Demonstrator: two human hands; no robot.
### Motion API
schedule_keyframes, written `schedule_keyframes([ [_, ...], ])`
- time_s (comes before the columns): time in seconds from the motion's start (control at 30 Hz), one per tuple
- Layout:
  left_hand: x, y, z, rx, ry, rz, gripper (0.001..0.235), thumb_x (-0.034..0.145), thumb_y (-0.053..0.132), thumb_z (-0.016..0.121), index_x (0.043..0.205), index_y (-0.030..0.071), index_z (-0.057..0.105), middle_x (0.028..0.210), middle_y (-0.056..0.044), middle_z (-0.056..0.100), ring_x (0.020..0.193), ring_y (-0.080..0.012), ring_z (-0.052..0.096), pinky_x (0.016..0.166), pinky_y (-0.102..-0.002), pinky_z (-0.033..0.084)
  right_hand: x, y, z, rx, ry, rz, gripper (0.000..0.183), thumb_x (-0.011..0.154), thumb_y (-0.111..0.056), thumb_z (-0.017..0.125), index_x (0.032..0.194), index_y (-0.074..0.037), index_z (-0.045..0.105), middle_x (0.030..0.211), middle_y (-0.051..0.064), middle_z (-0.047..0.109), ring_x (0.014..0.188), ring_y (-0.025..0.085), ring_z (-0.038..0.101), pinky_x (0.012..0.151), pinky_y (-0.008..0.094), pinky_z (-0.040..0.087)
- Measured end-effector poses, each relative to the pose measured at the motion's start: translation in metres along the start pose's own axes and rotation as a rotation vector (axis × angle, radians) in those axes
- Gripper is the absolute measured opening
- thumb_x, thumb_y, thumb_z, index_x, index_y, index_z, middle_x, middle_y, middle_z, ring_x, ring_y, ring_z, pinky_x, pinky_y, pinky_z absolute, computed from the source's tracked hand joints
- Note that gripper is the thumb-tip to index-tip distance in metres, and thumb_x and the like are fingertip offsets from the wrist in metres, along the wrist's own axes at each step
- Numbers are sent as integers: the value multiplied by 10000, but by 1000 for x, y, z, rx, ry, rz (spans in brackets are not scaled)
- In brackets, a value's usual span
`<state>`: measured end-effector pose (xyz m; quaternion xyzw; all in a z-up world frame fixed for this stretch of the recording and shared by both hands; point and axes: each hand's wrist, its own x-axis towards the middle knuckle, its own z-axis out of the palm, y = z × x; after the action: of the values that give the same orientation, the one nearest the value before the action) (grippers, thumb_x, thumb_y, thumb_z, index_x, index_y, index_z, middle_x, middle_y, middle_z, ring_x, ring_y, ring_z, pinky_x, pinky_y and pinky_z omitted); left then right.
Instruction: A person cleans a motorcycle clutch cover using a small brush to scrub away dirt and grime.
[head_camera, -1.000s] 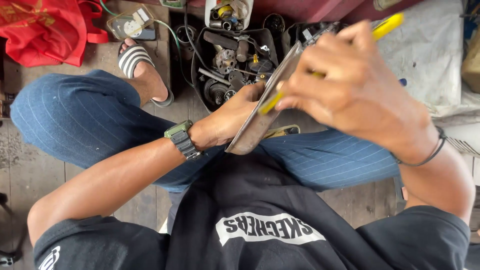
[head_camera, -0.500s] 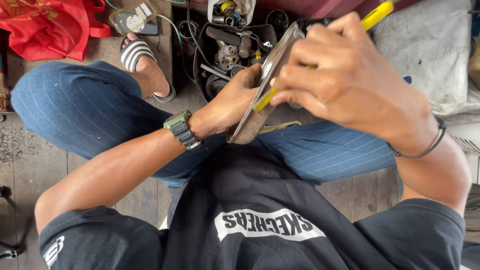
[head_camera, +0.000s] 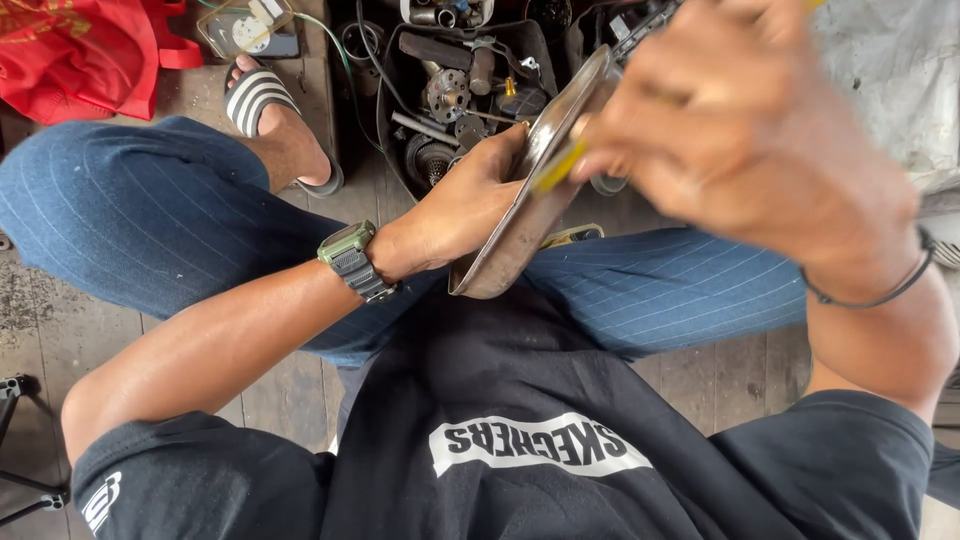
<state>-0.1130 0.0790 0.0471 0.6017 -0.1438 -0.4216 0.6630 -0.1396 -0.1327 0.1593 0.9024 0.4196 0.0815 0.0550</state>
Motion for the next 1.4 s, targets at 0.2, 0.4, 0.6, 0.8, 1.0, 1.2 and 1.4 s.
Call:
schedule_keyframes([
  [0.2, 6, -20, -2, 28, 43, 24, 210, 927, 310, 603, 1002, 117, 562, 849, 56, 570, 726, -42, 518, 637, -229, 497, -6, 9, -1, 68, 39, 81, 299, 1159, -281, 982, 1052, -68, 801, 977, 72, 666, 823, 249, 608, 758, 401, 427],
  [0.4, 8, -23, -3, 115, 33, 97, 469, 834, 532, 630, 1067, 130, 571, 939, 60, 647, 825, -46, 591, 711, -247, 552, 7, -18, 6, -12, 63, -98, 234, 1155, -331, 854, 1010, -222, 707, 870, -51, 569, 807, 210, 563, 893, 420, 318],
  [0.6, -3, 1, 0, 60, 36, 55, 566, 856, 469, 596, 1279, 93, 599, 1061, 23, 714, 851, -46, 667, 742, -213, 575, -10, 10, 2, 168, 104, 93, 233, 1203, -58, 1006, 1092, 10, 813, 972, 111, 688, 808, 242, 621, 720, 368, 443],
  [0.8, 6, -22, -3, 178, 51, 74, 414, 844, 486, 637, 1057, 137, 577, 953, 61, 655, 846, -52, 603, 760, -251, 558, 8, -27, 6, 25, 96, -78, 263, 1162, -220, 822, 956, -194, 661, 836, -48, 569, 761, 214, 510, 884, 398, 337],
  [1.0, 5, -15, -1, 210, 80, 0, 423, 883, 469, 588, 1120, 119, 590, 899, 56, 652, 776, -49, 592, 696, -239, 530, -21, 12, 5, 231, 119, 125, 283, 1174, -111, 992, 1054, 52, 793, 920, 128, 680, 806, 270, 622, 733, 389, 442],
  [1.2, 12, -33, -1, 198, 52, 141, 456, 852, 525, 658, 1058, 128, 562, 906, 74, 582, 800, -37, 512, 691, -238, 501, 0, -26, 3, 72, 41, -17, 287, 1080, -391, 889, 970, -181, 727, 856, -54, 611, 840, 209, 549, 889, 398, 278],
  [1.4, -2, -4, 0, 150, 61, 90, 616, 822, 519, 613, 1265, 92, 602, 1054, 28, 727, 856, -57, 703, 730, -215, 605, -20, 1, -2, 82, 42, 138, 198, 1169, -176, 974, 1071, -109, 815, 1015, 47, 693, 971, 245, 651, 1147, 409, 216],
])
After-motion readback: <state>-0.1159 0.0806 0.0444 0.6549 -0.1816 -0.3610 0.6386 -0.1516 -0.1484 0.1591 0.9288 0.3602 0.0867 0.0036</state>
